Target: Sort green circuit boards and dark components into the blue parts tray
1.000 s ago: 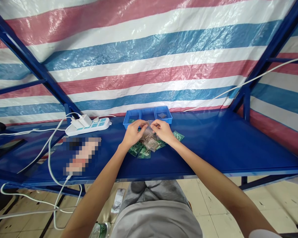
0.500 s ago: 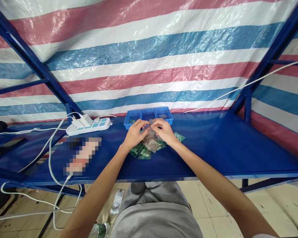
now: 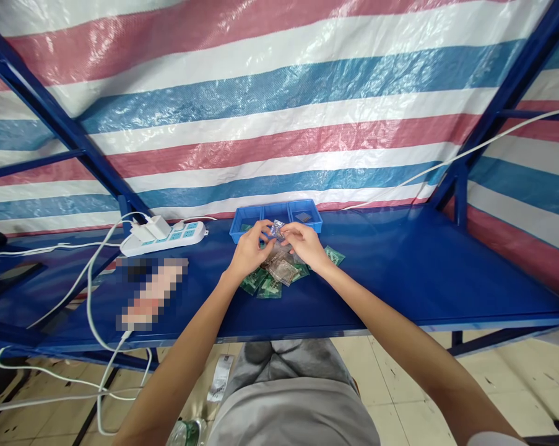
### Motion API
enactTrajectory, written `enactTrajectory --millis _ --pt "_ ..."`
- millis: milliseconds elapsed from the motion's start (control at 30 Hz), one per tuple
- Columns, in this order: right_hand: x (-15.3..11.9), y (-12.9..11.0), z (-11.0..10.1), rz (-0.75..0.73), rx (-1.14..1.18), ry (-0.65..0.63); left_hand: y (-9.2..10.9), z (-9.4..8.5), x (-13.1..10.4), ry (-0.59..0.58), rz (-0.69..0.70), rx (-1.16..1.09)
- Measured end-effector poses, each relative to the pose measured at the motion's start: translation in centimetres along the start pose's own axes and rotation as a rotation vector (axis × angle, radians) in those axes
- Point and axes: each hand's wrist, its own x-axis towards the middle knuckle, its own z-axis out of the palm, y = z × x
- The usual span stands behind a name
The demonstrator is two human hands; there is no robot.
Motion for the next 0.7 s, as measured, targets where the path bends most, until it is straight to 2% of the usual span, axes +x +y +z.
enactTrajectory --millis 267,367,500,700 --pt "0.07 0.30 -0.42 -0.029 -0.005 -0.064 -0.07 -0.04 0.10 -0.030 0.094 0.047" --pt "0.03 0.25 -0.28 -0.031 -0.041 -0.041 -0.12 0.04 0.11 -0.023 0.103 0.051" --pt "0.08 0.49 -0.18 -0.068 -0.189 0.023 -0.12 -0.02 0.15 -0.019 0.087 0.035" --pt "0.24 0.85 -0.16 -0.206 -0.482 0.072 0.11 -0.39 0.26 0.001 0.071 0.002"
